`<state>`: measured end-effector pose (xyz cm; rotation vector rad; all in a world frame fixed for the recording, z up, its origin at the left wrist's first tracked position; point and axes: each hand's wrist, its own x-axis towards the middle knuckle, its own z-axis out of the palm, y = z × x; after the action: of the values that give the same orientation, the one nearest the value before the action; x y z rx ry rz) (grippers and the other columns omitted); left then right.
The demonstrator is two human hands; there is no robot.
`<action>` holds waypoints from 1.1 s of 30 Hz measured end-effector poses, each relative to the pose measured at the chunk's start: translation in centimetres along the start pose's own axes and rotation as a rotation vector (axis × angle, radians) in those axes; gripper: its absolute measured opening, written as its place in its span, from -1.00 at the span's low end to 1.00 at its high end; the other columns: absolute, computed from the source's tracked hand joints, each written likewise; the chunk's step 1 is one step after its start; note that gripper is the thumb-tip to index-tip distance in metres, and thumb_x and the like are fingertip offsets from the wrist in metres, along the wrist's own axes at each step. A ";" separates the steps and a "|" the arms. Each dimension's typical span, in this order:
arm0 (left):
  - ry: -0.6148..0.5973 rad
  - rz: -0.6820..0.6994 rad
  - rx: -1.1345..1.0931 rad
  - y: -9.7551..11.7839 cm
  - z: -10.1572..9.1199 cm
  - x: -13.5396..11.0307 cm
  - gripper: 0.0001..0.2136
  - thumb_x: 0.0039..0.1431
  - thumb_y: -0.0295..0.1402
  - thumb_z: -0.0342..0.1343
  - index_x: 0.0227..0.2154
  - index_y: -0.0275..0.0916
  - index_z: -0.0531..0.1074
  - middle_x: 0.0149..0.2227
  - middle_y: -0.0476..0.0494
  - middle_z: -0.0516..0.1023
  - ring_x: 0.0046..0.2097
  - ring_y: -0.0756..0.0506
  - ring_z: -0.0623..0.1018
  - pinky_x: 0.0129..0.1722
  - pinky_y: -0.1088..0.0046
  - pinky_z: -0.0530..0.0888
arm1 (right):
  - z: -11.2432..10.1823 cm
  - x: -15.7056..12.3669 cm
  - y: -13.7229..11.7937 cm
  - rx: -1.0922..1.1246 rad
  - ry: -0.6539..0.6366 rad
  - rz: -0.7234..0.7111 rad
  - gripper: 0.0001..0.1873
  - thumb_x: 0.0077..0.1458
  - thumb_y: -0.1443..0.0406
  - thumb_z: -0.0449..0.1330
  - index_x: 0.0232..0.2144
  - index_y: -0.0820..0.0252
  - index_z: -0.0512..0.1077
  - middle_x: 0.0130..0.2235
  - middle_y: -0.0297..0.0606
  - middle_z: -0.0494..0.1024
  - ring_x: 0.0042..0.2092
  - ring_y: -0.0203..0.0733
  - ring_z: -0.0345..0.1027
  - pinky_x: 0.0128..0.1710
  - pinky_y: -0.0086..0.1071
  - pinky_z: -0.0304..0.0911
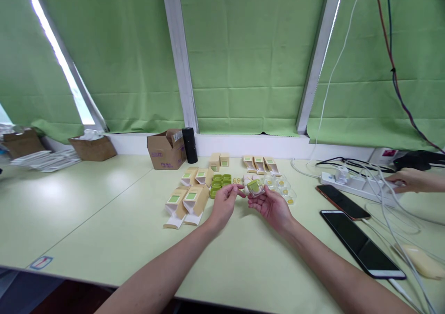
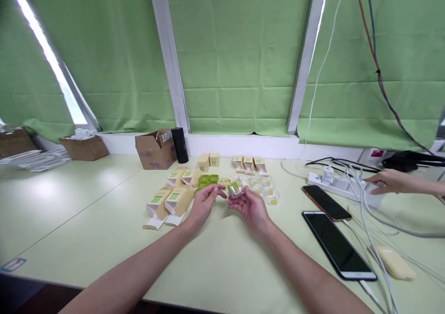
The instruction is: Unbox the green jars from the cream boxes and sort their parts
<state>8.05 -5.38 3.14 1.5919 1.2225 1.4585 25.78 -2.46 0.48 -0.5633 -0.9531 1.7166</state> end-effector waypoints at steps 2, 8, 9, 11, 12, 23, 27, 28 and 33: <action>0.002 0.004 0.011 0.0 0.0 0.0 -0.64 0.31 -0.09 0.02 -0.21 -0.25 0.60 -0.28 -0.18 0.68 -0.08 -0.21 0.61 0.07 0.22 0.46 | 0.0 0.0 0.0 -0.005 0.005 -0.012 -0.61 0.18 -0.01 0.26 -0.30 0.22 0.57 -0.31 -0.04 0.67 -0.29 -0.02 0.57 -0.20 -0.14 0.48; 0.011 -0.001 -0.026 -0.1 0.0 0.1 -0.65 0.29 -0.07 0.07 -0.23 -0.25 0.59 -0.27 -0.18 0.69 -0.13 -0.20 0.62 0.03 0.24 0.48 | 0.3 -0.2 -0.4 -0.021 0.023 -0.042 -0.63 0.07 0.00 0.38 -0.32 0.19 0.56 -0.30 -0.12 0.66 -0.31 -0.08 0.55 -0.28 -0.22 0.46; 0.011 -0.002 -0.039 -0.2 0.0 0.1 -0.65 0.28 -0.06 0.09 -0.22 -0.26 0.59 -0.27 -0.19 0.69 -0.14 -0.20 0.62 0.01 0.24 0.48 | 0.4 -0.3 -0.5 -0.023 0.027 -0.049 -0.63 0.04 0.01 0.41 -0.32 0.19 0.56 -0.31 -0.15 0.66 -0.32 -0.10 0.54 -0.30 -0.25 0.45; 0.012 -0.001 -0.067 -0.3 0.0 0.1 -0.63 0.26 -0.04 0.12 -0.20 -0.27 0.58 -0.26 -0.21 0.69 -0.15 -0.20 0.63 -0.03 0.26 0.50 | 0.6 -0.4 -0.6 -0.024 0.033 -0.061 -0.64 -0.03 0.04 0.46 -0.32 0.18 0.56 -0.32 -0.20 0.65 -0.35 -0.14 0.52 -0.35 -0.29 0.43; 0.013 0.002 -0.080 -0.3 0.0 0.1 -0.62 0.25 -0.03 0.13 -0.20 -0.28 0.58 -0.26 -0.22 0.69 -0.15 -0.20 0.64 -0.05 0.26 0.50 | 0.8 -0.5 -0.7 -0.026 0.037 -0.066 -0.63 -0.06 0.06 0.48 -0.31 0.17 0.56 -0.32 -0.22 0.64 -0.36 -0.16 0.51 -0.37 -0.31 0.42; 0.074 -0.021 -0.153 -0.7 0.0 0.4 -0.63 0.11 -0.09 0.31 -0.18 -0.30 0.59 -0.11 -0.29 0.68 -0.14 -0.18 0.64 -0.15 0.31 0.56 | 1.2 -0.8 -0.4 -0.216 0.066 -0.248 -0.43 -0.15 0.11 0.53 -0.07 0.11 0.52 -0.14 -0.22 0.56 -0.25 -0.17 0.44 -0.39 -0.31 0.48; 0.083 0.005 -0.155 -0.7 -0.1 0.5 -0.68 0.08 -0.14 0.33 -0.23 -0.30 0.60 -0.17 -0.25 0.68 -0.19 -0.15 0.64 -0.20 0.36 0.57 | 1.3 -0.7 -0.3 -0.286 0.062 -0.318 -0.36 -0.18 0.13 0.54 -0.03 0.09 0.48 -0.16 -0.25 0.50 -0.27 -0.21 0.38 -0.39 -0.31 0.51; 0.087 0.005 -0.148 -0.7 -0.1 0.6 -0.68 0.07 -0.14 0.34 -0.24 -0.30 0.60 -0.18 -0.25 0.68 -0.20 -0.14 0.63 -0.21 0.36 0.56 | 1.3 -0.7 -0.3 -0.300 0.055 -0.330 -0.36 -0.18 0.13 0.54 -0.03 0.09 0.48 -0.16 -0.24 0.50 -0.28 -0.22 0.37 -0.40 -0.31 0.51; 0.101 0.000 -0.102 -0.5 -0.3 0.6 -0.74 0.07 -0.18 0.33 -0.30 -0.28 0.62 -0.21 -0.23 0.69 -0.20 -0.15 0.63 -0.21 0.36 0.55 | 0.9 -0.3 0.2 -0.341 0.017 -0.350 -0.37 -0.15 0.13 0.52 -0.02 0.08 0.45 -0.12 -0.22 0.47 -0.28 -0.23 0.36 -0.38 -0.28 0.52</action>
<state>7.65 -4.69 2.91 1.4660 1.1837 1.5929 25.09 -3.11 0.84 -0.5893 -1.2627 1.2449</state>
